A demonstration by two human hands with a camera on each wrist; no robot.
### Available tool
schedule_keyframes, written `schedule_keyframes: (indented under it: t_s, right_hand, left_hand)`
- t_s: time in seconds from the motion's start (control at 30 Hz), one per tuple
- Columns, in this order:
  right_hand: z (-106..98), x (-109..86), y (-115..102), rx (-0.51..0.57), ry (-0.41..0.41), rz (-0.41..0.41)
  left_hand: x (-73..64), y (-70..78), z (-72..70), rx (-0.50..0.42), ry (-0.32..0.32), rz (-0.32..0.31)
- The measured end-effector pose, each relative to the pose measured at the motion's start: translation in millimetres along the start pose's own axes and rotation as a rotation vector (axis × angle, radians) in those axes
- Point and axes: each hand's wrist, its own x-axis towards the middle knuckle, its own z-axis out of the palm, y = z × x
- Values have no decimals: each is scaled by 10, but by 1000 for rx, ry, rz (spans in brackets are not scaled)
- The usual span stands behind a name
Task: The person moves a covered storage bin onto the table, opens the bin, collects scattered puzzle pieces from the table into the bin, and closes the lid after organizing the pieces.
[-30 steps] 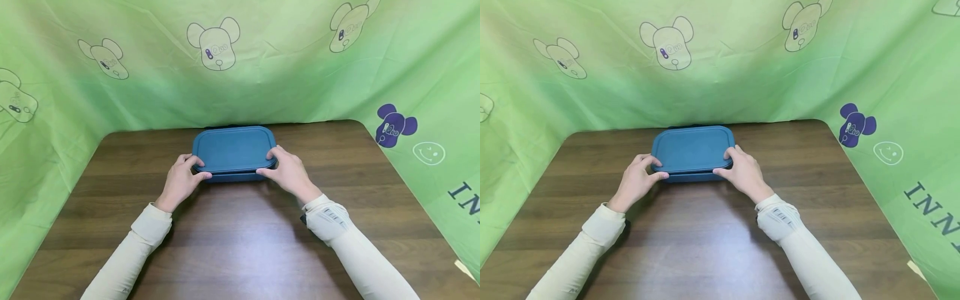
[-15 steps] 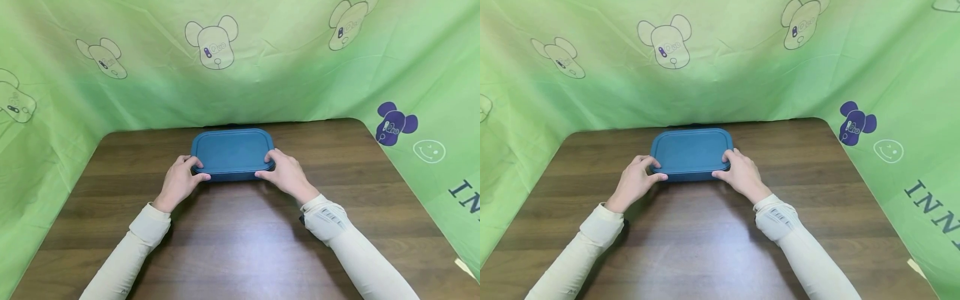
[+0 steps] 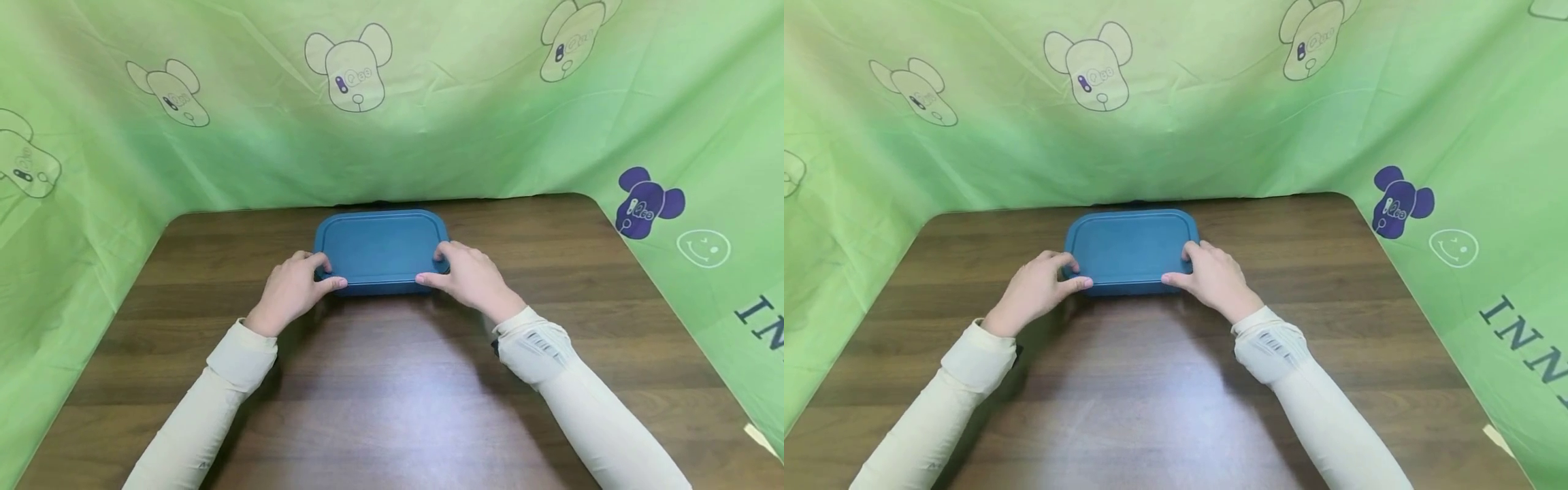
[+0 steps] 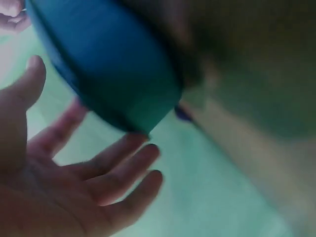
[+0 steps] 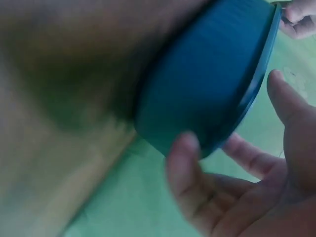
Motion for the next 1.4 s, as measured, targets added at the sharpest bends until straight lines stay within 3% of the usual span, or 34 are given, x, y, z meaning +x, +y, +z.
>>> schedule_keyframes:
  t_s: [0.17, 0.33, 0.5, 0.67, 0.97, 1.2, 1.4]
  right_hand:
    - [-80, 298, -42, -115, -166, -42]
    - [-114, 628, -99, -176, -355, -83]
    - [-96, 802, -191, -211, -490, -79]
    - [-103, 831, -245, -218, -525, -56]
    - [-73, 830, -262, -216, -539, -35]
    - [-23, 849, -181, -169, -505, -46]
    - [64, 919, -84, -104, -471, -41]
  left_hand:
    - [321, 3, -138, 90, -220, 0]
    - [705, 55, -185, 109, -461, 11]
    - [903, 159, -180, 151, -604, -12]
    - [919, 227, -208, 192, -615, -47]
    - [923, 310, -214, 181, -654, -95]
    - [967, 209, -162, 133, -645, -62]
    - [981, 59, -91, -2, -595, -45]
